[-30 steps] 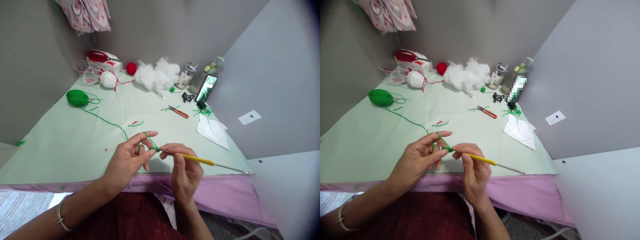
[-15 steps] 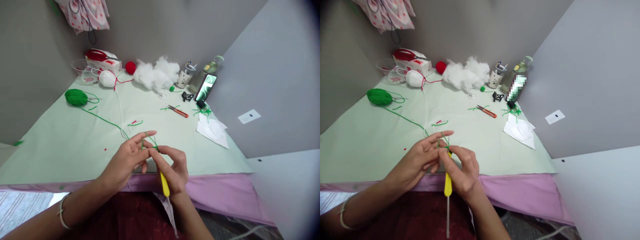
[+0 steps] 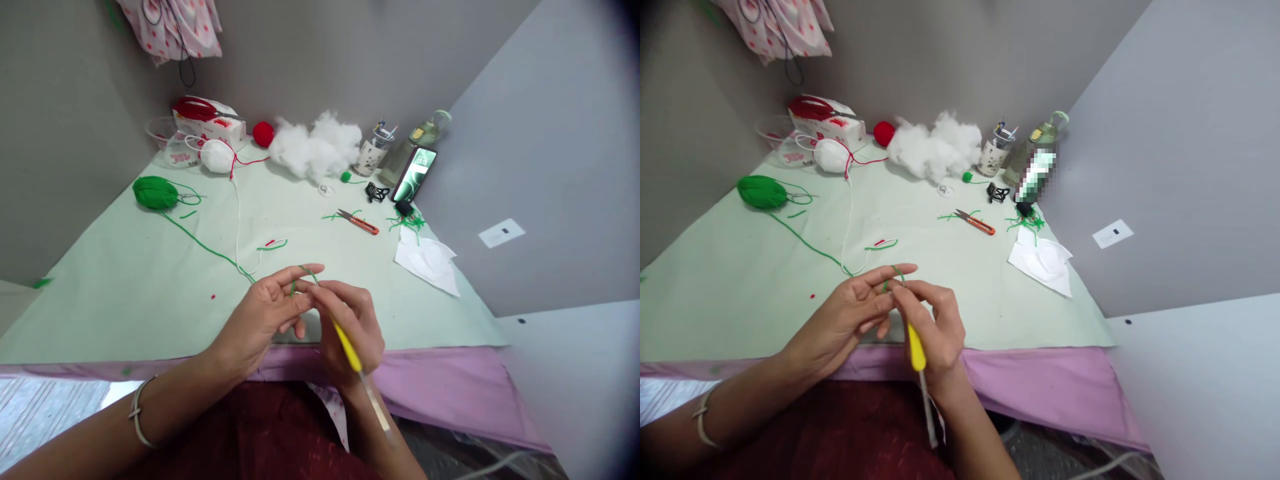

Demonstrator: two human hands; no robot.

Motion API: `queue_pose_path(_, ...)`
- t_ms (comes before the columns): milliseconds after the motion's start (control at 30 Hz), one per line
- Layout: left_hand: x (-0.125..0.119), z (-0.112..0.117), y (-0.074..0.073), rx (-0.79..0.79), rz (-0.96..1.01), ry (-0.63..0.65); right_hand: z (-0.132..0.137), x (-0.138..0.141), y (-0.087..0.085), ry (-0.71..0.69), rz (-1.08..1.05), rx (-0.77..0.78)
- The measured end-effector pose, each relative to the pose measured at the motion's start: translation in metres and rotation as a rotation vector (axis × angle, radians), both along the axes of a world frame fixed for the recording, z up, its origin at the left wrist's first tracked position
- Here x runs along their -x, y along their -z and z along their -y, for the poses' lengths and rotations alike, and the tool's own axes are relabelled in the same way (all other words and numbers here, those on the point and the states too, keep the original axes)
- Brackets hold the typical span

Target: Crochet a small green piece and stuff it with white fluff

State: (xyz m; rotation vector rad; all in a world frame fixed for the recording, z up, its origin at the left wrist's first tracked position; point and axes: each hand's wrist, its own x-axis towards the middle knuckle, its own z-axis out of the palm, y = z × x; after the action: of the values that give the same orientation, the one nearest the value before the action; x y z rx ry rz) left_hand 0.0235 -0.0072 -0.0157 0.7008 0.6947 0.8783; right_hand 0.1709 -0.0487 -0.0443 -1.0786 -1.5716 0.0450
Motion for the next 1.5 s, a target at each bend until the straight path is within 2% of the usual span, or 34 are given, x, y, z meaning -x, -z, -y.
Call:
queue_pose_path(67, 0.001, -0.003, 0.001, 0.074, 0.065, 0.039, 0.001, -0.003, -0.002, 0.011, -0.031, 0.008)
queue_pose_path(133, 0.003, -0.005, 0.000, 0.094, 0.089, 0.025, -0.002, -0.006, -0.005, -0.035, -0.243, 0.091)
queue_pose_path(233, 0.003, -0.005, -0.003, 0.024, 0.043, -0.013, -0.007, -0.008, -0.007, -0.167, -0.524, 0.219)
queue_pose_path(300, 0.002, -0.003, -0.004, -0.034, -0.006, -0.010, -0.010, -0.007, -0.006, -0.237, -0.580, 0.273)
queue_pose_path(400, 0.000, -0.001, -0.005, -0.058, -0.042, -0.010, -0.012, -0.006, -0.003, -0.246, -0.590, 0.295)
queue_pose_path(533, 0.000, -0.002, -0.006, -0.007, -0.005, 0.005, -0.010, -0.007, -0.003, -0.245, -0.599, 0.280)
queue_pose_path(733, 0.003, -0.006, -0.005, 0.069, 0.070, 0.106, -0.009, -0.012, -0.003, -0.262, -0.644, 0.261)
queue_pose_path(1267, 0.002, -0.003, 0.000, -0.114, -0.039, 0.040, -0.006, -0.014, -0.008, -0.274, -0.646, 0.240)
queue_pose_path(1500, 0.004, -0.001, -0.001, -0.141, -0.087, 0.020, -0.003, -0.008, -0.012, -0.238, -0.545, 0.201)
